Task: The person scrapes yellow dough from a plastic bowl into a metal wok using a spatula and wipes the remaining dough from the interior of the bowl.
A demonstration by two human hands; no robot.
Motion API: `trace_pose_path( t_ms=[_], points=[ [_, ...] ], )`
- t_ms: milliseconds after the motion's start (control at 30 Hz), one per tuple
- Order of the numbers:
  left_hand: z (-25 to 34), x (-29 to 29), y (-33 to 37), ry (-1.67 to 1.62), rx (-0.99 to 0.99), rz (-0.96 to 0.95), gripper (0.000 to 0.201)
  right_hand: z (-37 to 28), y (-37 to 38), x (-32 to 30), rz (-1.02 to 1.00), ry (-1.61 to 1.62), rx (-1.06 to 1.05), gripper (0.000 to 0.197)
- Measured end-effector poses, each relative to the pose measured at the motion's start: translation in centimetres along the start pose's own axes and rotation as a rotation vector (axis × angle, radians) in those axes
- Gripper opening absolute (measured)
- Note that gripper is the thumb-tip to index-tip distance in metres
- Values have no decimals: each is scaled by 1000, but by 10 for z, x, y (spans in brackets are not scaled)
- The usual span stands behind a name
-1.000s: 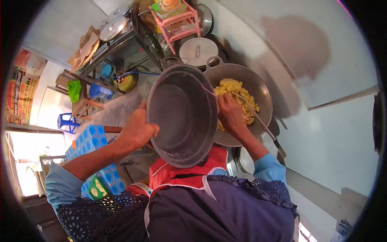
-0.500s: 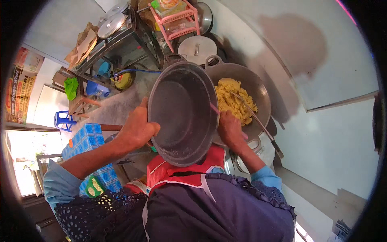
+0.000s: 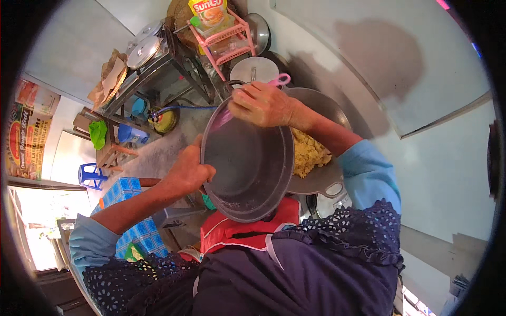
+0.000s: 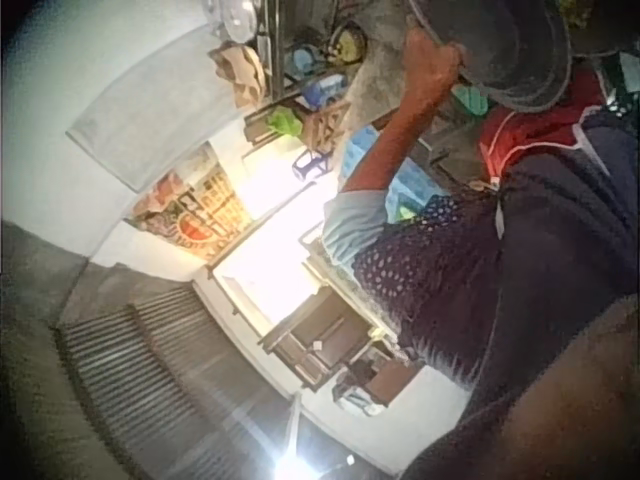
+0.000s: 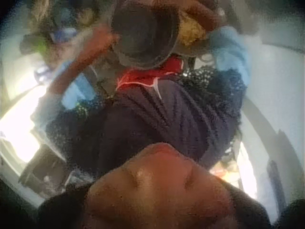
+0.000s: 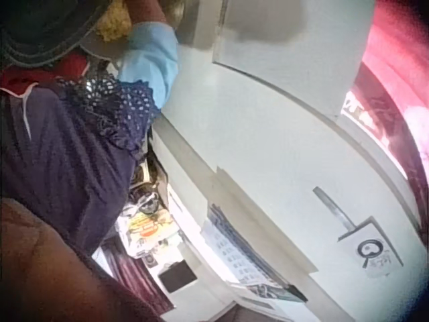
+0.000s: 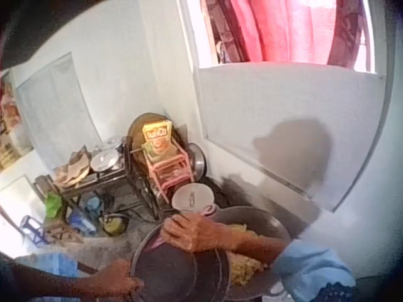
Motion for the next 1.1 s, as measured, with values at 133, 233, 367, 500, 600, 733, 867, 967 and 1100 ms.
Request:
trace_pose_path(
  t_ms=[133,233,367,500,600,733,867,967,1100],
  points=[
    [-7,-5,-5,42,161,71,55,-32,-51,25,-313,189,467,34],
    [-18,-11,-12,93,226,255,56,-97,-103,61,-669,532,788,24],
    [-30,-9,-9,-19,84,96,62,-106,-107,67,-279,412,1200,16],
    [-21,-3,-12,-26,104,38,72,-90,-56,81,376,409,1272,19],
    [-15,-1,-15,15,143,41,76,-100,-38,98,607,707,1318,32],
    [-14,-2,-22,89,140,59,77,-132,-7,77,42,820,497,34],
    [-14,1,-23,84,91,44,77,-102,-15,52,-194,815,159,32],
    [-6,4,-23,23,199,46,77,-57,-15,45,-25,700,336,27],
    [-7,4,-23,68,115,65,77,-47,-10,43,-71,577,332,22]
  ],
)
Point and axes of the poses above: each hand's wrist, its own y-axis towards the middle knuckle, its own x-axis out of the palm, z = x × y, the point moved 6 cm from there along y, towards the middle knuckle, and after that the axes turned 14 degrees about -x, right-handed, at the moved point
